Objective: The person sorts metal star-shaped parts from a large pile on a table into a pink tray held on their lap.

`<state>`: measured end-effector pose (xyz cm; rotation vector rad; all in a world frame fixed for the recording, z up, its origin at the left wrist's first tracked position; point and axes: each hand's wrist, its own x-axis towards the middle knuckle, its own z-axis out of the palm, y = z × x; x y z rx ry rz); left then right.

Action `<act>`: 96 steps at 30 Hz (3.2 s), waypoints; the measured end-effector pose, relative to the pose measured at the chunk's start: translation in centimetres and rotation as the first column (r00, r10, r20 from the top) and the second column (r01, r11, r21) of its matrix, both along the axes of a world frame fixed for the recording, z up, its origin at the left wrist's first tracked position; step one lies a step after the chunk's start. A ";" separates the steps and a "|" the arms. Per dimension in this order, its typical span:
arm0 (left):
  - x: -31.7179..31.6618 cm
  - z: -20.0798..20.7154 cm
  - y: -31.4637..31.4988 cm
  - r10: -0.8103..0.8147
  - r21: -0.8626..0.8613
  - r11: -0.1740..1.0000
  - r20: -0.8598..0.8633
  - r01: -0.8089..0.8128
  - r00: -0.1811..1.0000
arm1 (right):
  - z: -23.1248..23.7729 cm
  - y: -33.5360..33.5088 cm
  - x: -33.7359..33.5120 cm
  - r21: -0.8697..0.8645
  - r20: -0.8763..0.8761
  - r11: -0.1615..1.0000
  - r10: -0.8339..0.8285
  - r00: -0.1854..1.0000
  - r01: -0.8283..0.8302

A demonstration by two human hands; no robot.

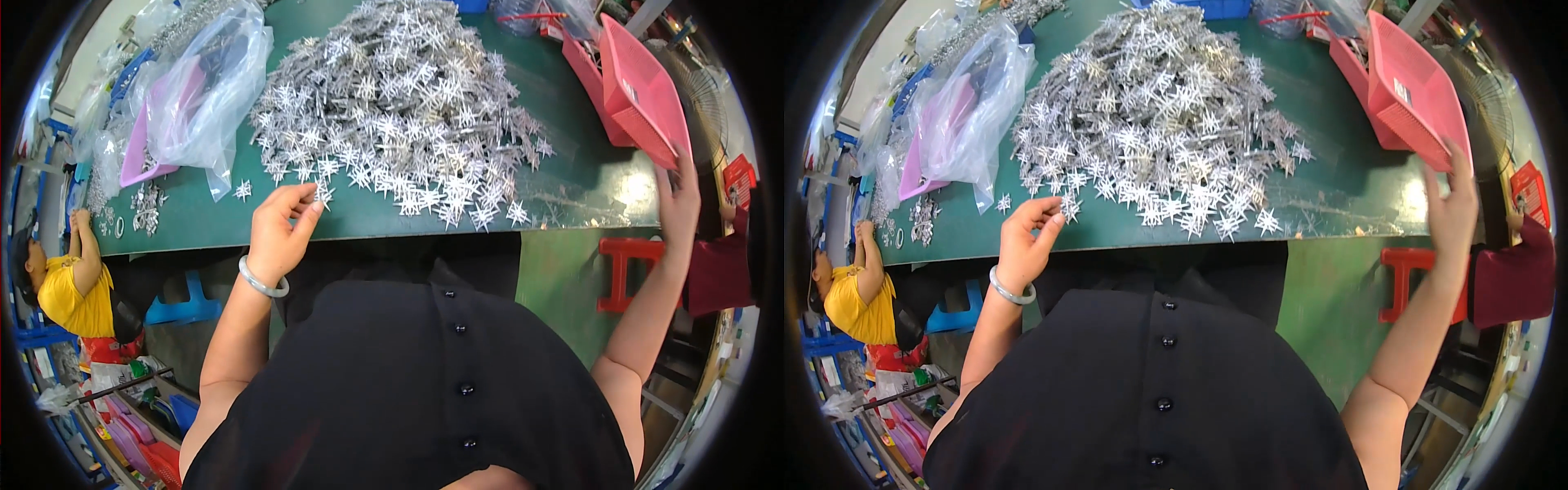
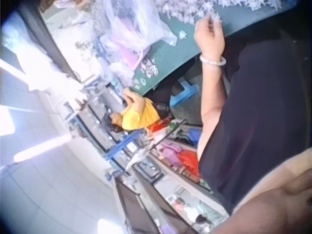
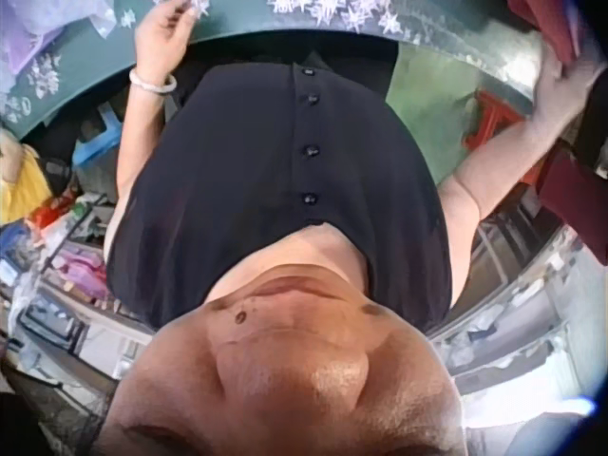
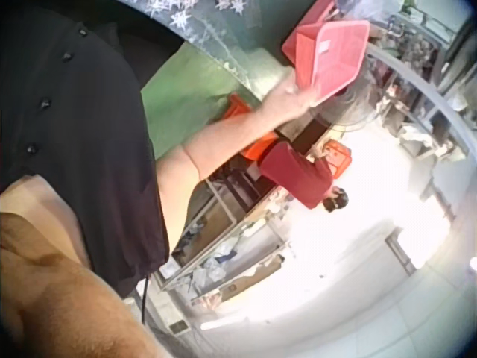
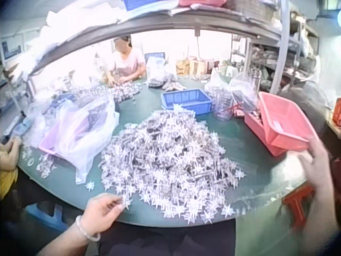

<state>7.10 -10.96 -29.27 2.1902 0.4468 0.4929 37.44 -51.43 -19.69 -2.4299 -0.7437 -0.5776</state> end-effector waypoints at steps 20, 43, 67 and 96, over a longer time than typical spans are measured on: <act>-3.2 -3.2 0.1 0.079 0.350 0.932 0.067 -0.098 0.995 | -12.0 21.0 -17.8 -0.202 0.063 0.818 0.559 0.827 -0.538; 0.0 -3.5 4.6 0.011 0.242 0.970 -0.018 -0.006 1.000 | -12.3 27.1 -19.9 -0.143 0.050 0.718 0.692 0.720 -0.681; -3.9 -3.7 4.8 0.006 0.391 0.920 0.092 -0.041 0.996 | -11.9 31.2 -18.3 -0.295 0.088 0.774 0.606 0.791 -0.560; -4.5 -3.4 5.2 0.049 0.388 0.918 0.111 -0.089 0.993 | -11.9 33.9 -19.3 -0.401 0.010 0.681 0.672 0.740 -0.613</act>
